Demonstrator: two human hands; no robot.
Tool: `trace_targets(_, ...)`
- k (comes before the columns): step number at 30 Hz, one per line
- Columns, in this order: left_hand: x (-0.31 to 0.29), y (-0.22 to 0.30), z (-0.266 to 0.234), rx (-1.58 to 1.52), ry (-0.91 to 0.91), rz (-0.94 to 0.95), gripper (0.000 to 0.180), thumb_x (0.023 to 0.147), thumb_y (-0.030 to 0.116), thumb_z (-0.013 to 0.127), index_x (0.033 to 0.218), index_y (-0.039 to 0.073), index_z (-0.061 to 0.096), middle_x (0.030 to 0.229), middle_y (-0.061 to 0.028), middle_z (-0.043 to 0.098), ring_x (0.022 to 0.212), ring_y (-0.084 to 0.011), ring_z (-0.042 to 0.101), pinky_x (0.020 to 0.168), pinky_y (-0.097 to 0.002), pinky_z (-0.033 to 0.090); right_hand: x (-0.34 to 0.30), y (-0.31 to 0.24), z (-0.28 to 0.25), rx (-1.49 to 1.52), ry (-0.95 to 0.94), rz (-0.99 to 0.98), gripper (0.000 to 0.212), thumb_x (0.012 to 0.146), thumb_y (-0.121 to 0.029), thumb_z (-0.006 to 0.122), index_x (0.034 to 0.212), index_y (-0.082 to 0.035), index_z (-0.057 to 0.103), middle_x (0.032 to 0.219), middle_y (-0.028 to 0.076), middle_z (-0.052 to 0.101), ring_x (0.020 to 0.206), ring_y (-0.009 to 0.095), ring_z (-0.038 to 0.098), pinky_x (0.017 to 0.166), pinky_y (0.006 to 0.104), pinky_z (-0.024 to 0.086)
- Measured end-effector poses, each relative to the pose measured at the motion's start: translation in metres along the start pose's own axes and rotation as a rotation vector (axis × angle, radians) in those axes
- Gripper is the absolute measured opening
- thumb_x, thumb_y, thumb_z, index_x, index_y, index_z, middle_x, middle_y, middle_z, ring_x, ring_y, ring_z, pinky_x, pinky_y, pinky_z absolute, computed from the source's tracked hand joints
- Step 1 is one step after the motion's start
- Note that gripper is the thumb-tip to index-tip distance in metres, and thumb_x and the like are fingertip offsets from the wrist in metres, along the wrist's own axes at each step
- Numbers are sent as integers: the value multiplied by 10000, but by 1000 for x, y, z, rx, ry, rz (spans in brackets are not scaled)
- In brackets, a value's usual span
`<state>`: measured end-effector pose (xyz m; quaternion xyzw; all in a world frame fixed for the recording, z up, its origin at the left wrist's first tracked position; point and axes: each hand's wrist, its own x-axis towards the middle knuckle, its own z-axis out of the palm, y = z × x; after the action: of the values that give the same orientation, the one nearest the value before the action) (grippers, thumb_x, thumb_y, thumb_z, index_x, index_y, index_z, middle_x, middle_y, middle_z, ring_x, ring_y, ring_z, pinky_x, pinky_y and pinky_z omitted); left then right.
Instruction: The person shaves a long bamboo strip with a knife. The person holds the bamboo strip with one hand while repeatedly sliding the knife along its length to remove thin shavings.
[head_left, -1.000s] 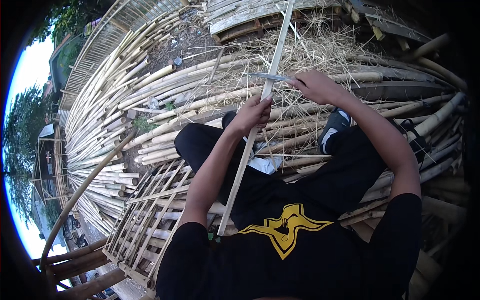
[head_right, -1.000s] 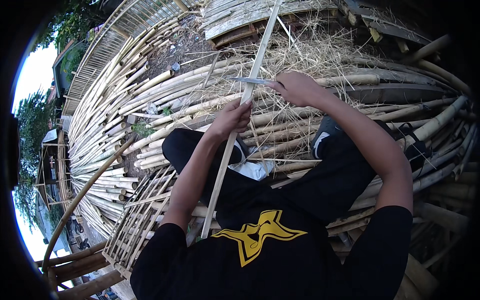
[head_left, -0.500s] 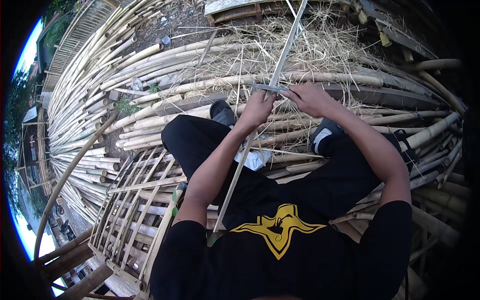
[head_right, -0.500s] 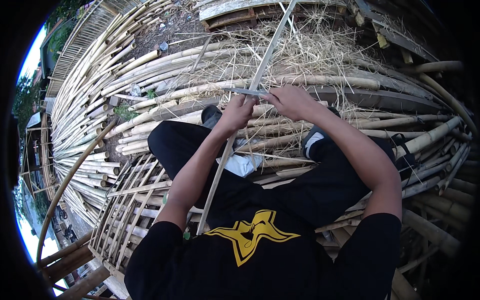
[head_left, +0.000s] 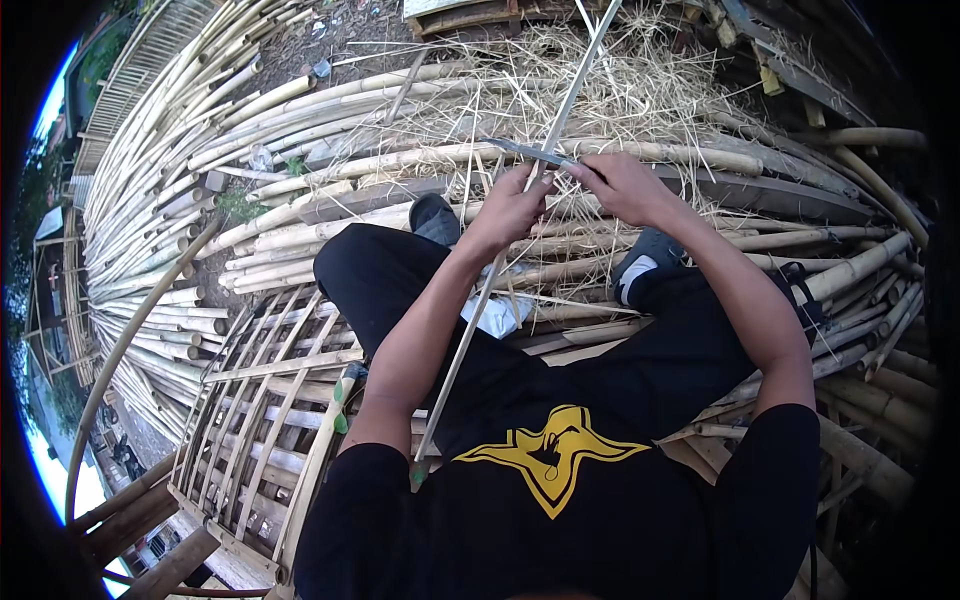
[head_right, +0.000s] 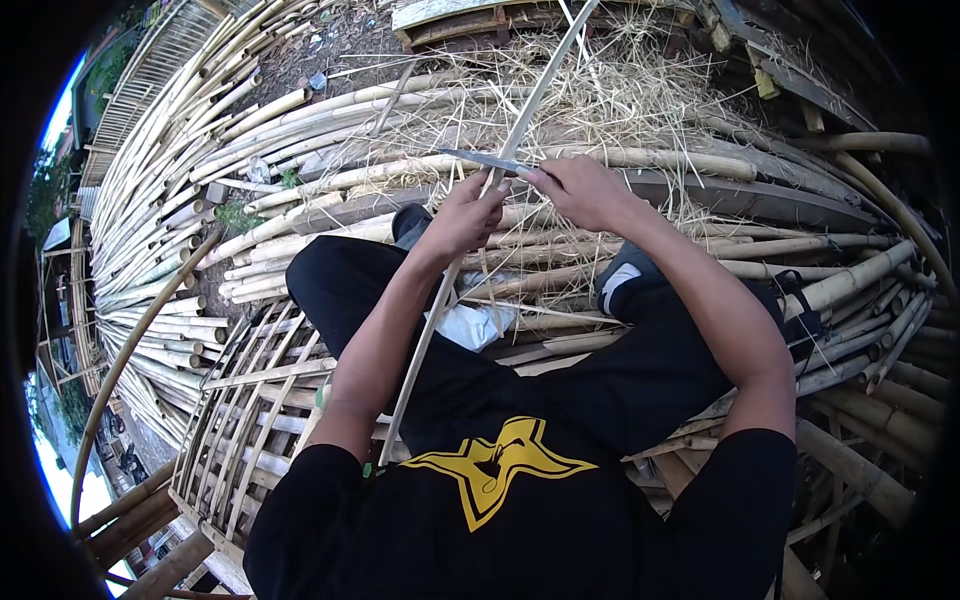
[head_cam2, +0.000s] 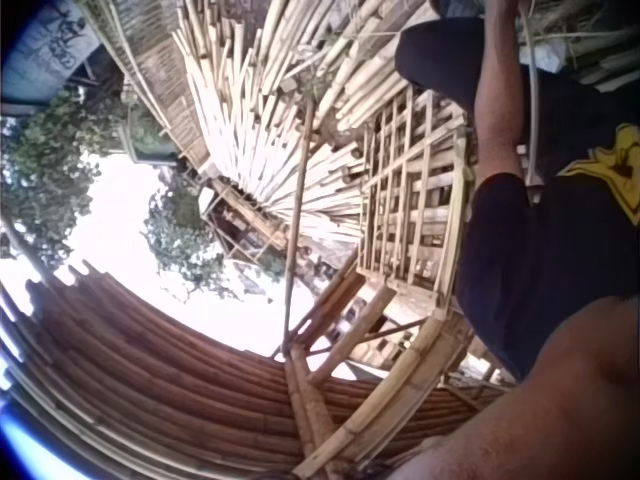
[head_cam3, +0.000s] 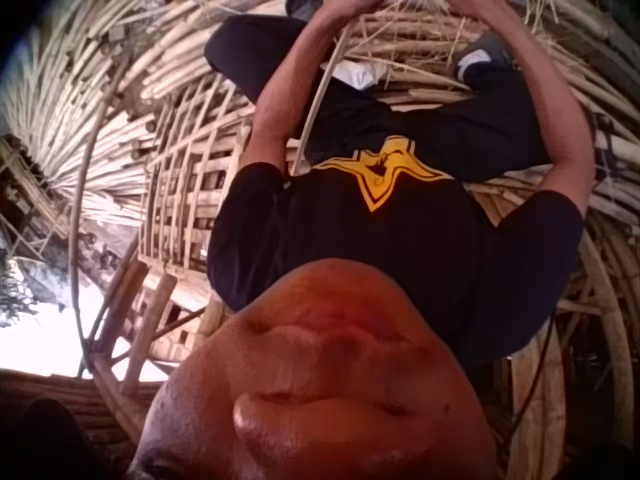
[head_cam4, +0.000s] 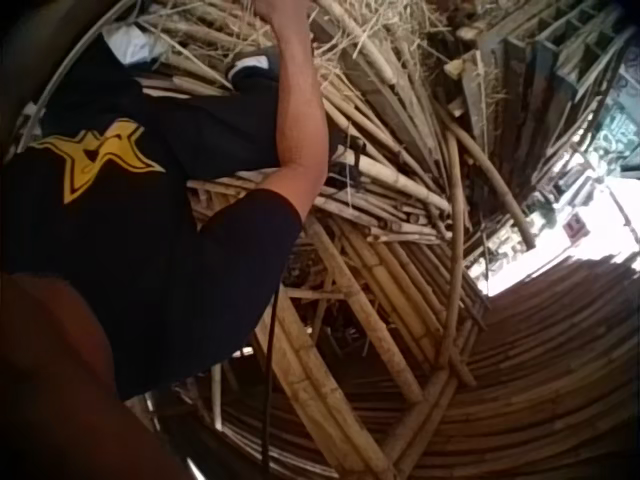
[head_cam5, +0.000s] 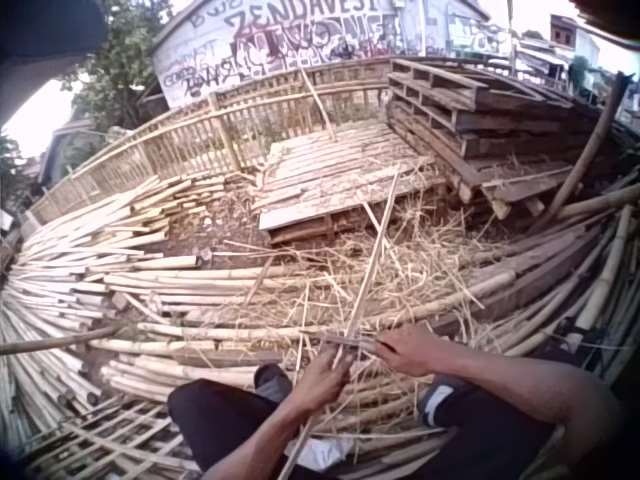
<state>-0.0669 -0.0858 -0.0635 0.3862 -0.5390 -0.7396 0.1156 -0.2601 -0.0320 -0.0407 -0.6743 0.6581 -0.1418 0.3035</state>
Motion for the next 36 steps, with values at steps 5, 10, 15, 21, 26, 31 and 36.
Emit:
trace_targets(5,12,-17,0,384,94,142,257,969,233,445,1050,17,557,552,49,383,434,-41,346,388,-234,287,-5,3,10,43,48,-77,423,952,-365,432,778,7,533,626,207,526,606,399,504,567,444,392)
trace_targets(10,18,-37,-1,638,283,394,312,954,247,443,935,-32,582,612,-112,547,539,-243,522,543,-382,427,-4,7,18,-42,28,-70,417,945,-395,411,824,-36,583,697,201,587,686,408,561,617,486,433)
trace_targets(15,10,-19,8,718,212,192,320,946,261,453,893,-33,569,651,-156,571,600,-297,545,601,-413,433,-5,30,25,-101,63,-29,421,937,-424,407,827,-54,578,683,193,590,680,410,566,603,495,435)
trace_targets(21,15,-25,9,529,127,85,327,950,274,450,881,-23,568,601,-119,525,540,-216,516,535,-364,408,1,46,9,-246,144,35,464,924,-479,402,808,-68,585,668,188,594,657,405,572,610,491,439)
trace_targets(26,3,-22,5,420,55,57,354,955,291,446,835,-26,549,582,-98,507,531,-184,490,530,-363,400,8,70,-26,-273,207,156,508,930,-495,374,798,-50,581,728,194,611,723,395,583,649,491,443)
trace_targets(31,-27,-15,5,213,-86,24,251,987,282,427,908,52,485,533,71,288,407,-31,250,364,-202,212,-3,168,-68,-210,603,640,559,949,-452,325,840,27,593,822,242,623,808,431,570,733,506,420)
trace_targets(36,-48,-6,-7,-49,-160,-8,259,990,295,416,914,54,470,539,79,258,412,-16,237,362,-198,217,-32,201,-105,-13,685,781,615,902,-539,362,809,19,604,725,173,617,684,328,609,626,437,458)
